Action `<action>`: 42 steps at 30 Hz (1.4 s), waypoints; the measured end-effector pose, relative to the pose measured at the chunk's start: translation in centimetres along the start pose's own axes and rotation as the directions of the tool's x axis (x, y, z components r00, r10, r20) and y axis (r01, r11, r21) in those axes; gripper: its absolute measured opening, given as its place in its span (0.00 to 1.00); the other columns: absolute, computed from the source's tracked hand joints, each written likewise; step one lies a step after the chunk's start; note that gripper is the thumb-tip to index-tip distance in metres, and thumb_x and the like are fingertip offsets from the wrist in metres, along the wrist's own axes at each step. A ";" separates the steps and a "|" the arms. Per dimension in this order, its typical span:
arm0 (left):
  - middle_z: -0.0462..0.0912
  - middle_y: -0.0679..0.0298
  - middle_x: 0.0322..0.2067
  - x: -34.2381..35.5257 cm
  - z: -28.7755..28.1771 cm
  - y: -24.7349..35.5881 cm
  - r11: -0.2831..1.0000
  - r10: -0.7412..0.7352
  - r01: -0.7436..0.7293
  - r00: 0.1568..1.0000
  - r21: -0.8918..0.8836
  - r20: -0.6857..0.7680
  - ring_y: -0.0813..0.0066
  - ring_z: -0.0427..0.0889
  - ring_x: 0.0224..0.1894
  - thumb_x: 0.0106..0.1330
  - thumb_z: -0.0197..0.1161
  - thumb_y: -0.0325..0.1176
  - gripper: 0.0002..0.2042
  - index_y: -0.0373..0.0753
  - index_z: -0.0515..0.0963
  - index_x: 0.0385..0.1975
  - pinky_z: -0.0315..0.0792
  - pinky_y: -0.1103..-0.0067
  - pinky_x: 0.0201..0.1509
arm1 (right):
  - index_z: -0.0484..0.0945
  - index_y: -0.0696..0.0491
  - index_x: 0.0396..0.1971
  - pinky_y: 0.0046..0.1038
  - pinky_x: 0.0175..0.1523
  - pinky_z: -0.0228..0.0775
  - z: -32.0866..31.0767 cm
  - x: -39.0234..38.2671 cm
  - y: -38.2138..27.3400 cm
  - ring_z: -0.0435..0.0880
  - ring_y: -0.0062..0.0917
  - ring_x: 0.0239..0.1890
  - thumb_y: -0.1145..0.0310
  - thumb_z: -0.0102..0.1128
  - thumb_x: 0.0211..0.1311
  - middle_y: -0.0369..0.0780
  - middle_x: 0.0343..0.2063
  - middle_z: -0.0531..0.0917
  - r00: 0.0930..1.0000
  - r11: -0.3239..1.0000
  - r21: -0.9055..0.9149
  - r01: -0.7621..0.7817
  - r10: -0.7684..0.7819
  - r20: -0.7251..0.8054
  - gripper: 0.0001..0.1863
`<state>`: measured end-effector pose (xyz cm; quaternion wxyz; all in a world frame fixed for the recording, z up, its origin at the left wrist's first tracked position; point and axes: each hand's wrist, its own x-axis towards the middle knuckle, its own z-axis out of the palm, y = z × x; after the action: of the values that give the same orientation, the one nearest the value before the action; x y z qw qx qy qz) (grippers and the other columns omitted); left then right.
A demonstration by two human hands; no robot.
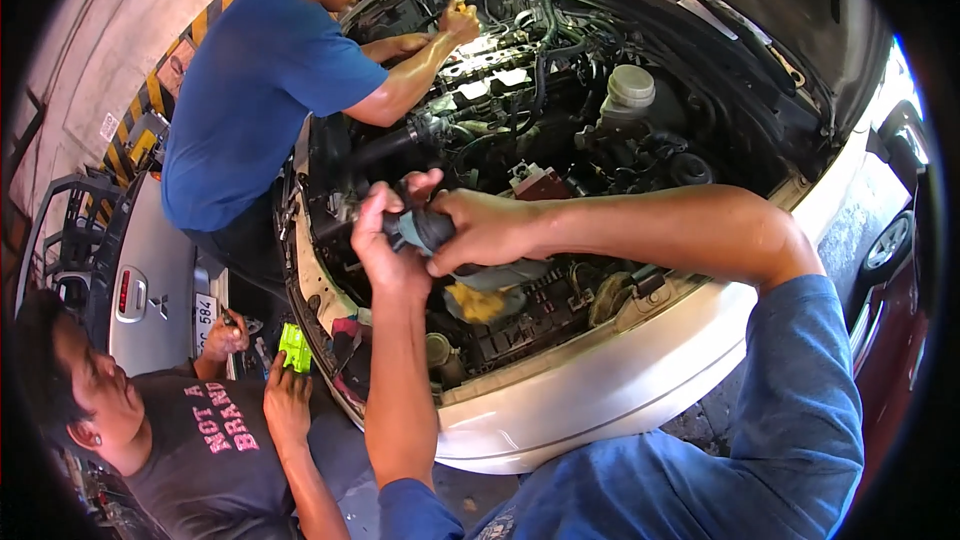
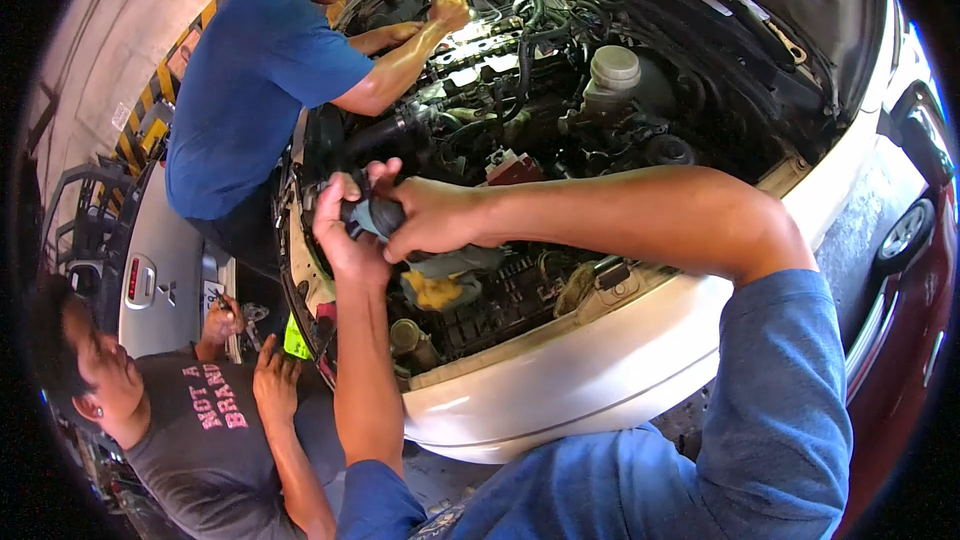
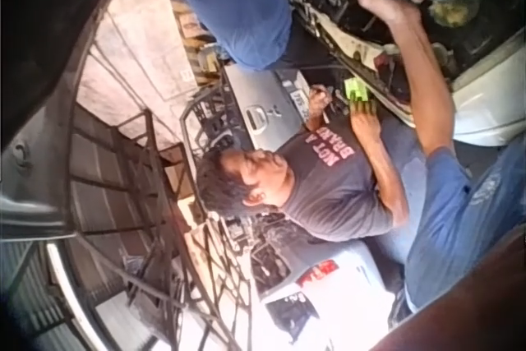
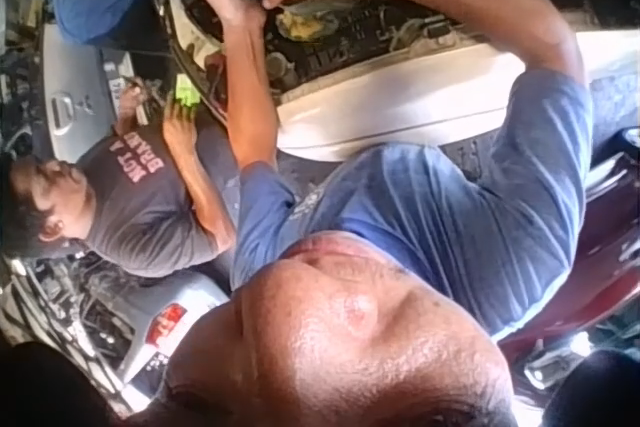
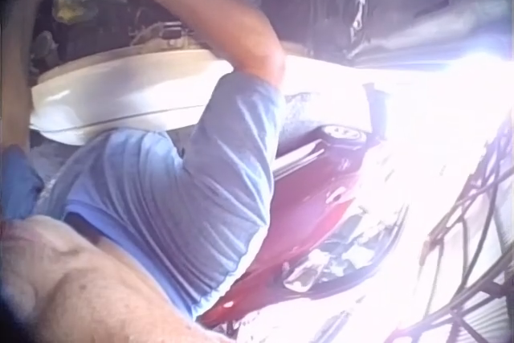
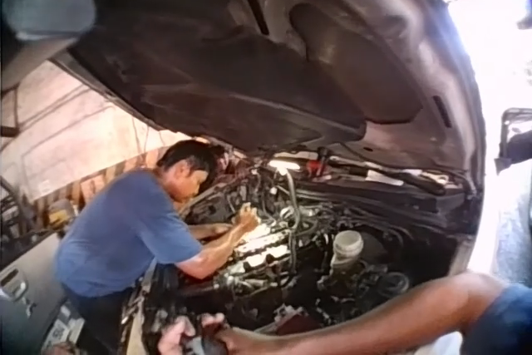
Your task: A mechanic and his assistants are working on the engine of a white vehicle, using tools to manipulate components.
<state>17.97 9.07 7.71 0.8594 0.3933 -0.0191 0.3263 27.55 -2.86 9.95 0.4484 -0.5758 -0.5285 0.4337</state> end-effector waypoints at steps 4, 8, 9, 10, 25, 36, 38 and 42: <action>0.80 0.50 0.37 -0.1 0.4 -0.7 0.999 -0.001 0.002 0.999 0.038 -0.035 0.51 0.77 0.50 0.66 0.51 0.38 0.11 0.42 0.65 0.23 0.66 0.61 0.60 | 0.75 0.60 0.29 0.32 0.34 0.72 0.0 1.0 -0.2 0.82 0.31 0.29 0.68 0.64 0.43 0.44 0.23 0.80 0.964 0.951 -0.269 0.151 -0.202 -0.172 0.14; 0.80 0.50 0.36 0.0 0.7 -1.0 0.998 -0.052 0.057 0.989 0.029 -0.142 0.53 0.78 0.50 0.65 0.53 0.39 0.11 0.42 0.66 0.24 0.69 0.62 0.58 | 0.74 0.58 0.33 0.25 0.33 0.69 -1.2 0.9 0.9 0.77 0.20 0.27 0.69 0.65 0.49 0.35 0.24 0.79 0.956 0.880 -0.401 0.255 -0.292 -0.035 0.13; 0.80 0.50 0.36 0.0 0.6 -1.0 0.997 -0.075 0.079 0.984 0.017 -0.164 0.53 0.78 0.50 0.65 0.53 0.39 0.11 0.42 0.66 0.24 0.69 0.62 0.58 | 0.74 0.58 0.33 0.25 0.33 0.69 -1.2 0.9 0.9 0.77 0.20 0.27 0.69 0.65 0.49 0.35 0.24 0.79 0.956 0.882 -0.394 0.260 -0.291 -0.021 0.13; 0.80 0.50 0.36 0.0 0.4 -0.8 0.994 -0.110 0.111 0.976 -0.007 -0.187 0.53 0.78 0.49 0.64 0.54 0.40 0.11 0.41 0.67 0.25 0.69 0.63 0.58 | 0.75 0.57 0.34 0.24 0.33 0.69 -1.2 0.5 0.5 0.77 0.20 0.27 0.68 0.65 0.51 0.33 0.24 0.79 0.995 0.976 -0.195 0.101 -0.100 0.014 0.12; 0.79 0.53 0.31 0.2 0.2 -0.2 0.991 -0.132 0.135 0.929 -0.016 -0.346 0.54 0.79 0.43 0.59 0.58 0.36 0.11 0.41 0.65 0.23 0.69 0.63 0.56 | 0.73 0.58 0.32 0.43 0.42 0.73 1.0 0.4 -1.9 0.81 0.49 0.36 0.67 0.59 0.49 0.52 0.26 0.81 0.951 0.718 -0.690 -0.087 -0.147 -0.272 0.12; 0.79 0.52 0.35 -0.2 0.0 0.7 0.976 -0.014 0.081 0.951 -0.204 0.309 0.49 0.76 0.53 0.66 0.52 0.42 0.14 0.42 0.66 0.21 0.63 0.54 0.63 | 0.79 0.53 0.37 0.25 0.46 0.66 1.6 -0.4 -2.5 0.77 0.20 0.39 0.61 0.66 0.55 0.33 0.34 0.80 0.971 0.831 0.506 -0.231 0.163 0.176 0.14; 0.79 0.53 0.34 -0.3 -0.6 1.1 0.991 -0.062 0.077 0.990 -0.108 0.129 0.51 0.78 0.51 0.63 0.55 0.41 0.13 0.43 0.66 0.21 0.66 0.57 0.59 | 0.77 0.58 0.36 0.28 0.42 0.67 1.4 0.1 -1.6 0.78 0.22 0.36 0.63 0.65 0.54 0.37 0.31 0.80 0.997 0.984 0.169 -0.049 0.039 0.060 0.16; 0.80 0.53 0.32 -0.2 -0.8 1.1 0.993 -0.117 0.100 0.929 -0.065 -0.352 0.53 0.81 0.45 0.61 0.57 0.35 0.09 0.42 0.67 0.22 0.68 0.58 0.53 | 0.69 0.57 0.36 0.45 0.36 0.71 0.8 -1.3 -1.2 0.81 0.49 0.30 0.65 0.62 0.51 0.51 0.23 0.80 0.978 0.707 -0.706 -0.049 -0.111 -0.179 0.16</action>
<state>16.97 10.09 7.83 0.8741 0.3084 0.1509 0.3435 26.46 -4.10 10.96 0.2539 -0.7365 -0.6138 0.1283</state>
